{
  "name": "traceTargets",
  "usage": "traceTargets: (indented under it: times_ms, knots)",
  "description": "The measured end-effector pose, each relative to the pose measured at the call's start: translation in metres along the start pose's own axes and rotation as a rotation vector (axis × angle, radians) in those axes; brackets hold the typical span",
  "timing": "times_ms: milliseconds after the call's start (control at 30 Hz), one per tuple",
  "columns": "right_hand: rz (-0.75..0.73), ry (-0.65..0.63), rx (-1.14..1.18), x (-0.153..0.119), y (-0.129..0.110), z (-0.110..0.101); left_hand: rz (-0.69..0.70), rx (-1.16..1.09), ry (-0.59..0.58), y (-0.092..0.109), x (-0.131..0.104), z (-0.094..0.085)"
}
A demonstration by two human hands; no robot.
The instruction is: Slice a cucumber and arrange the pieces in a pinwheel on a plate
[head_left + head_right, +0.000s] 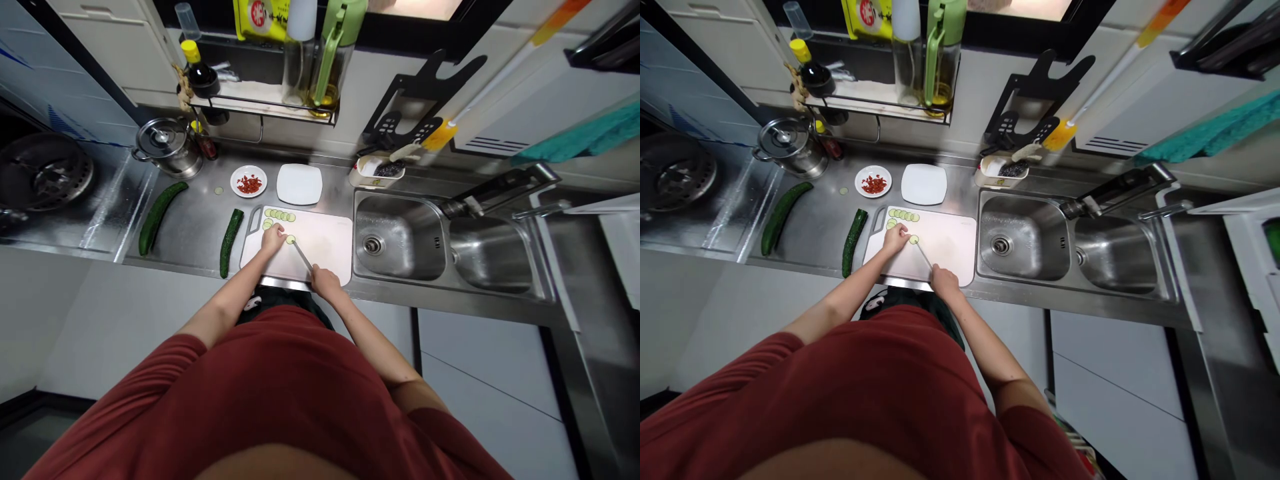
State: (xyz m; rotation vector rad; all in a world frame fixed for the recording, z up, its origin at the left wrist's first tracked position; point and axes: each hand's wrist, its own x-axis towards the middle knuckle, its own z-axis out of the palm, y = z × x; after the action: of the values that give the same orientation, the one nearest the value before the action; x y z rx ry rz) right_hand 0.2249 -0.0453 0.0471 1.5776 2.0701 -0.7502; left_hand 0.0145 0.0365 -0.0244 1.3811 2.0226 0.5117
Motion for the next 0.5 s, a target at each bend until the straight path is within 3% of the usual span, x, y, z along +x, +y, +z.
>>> traceTargets:
  times_ms: [500]
  knots:
    - [-0.042,0.033,-0.018,0.0097,-0.0056,-0.0056,0.005,0.022,-0.006,0.0011,0.0013,-0.0014]
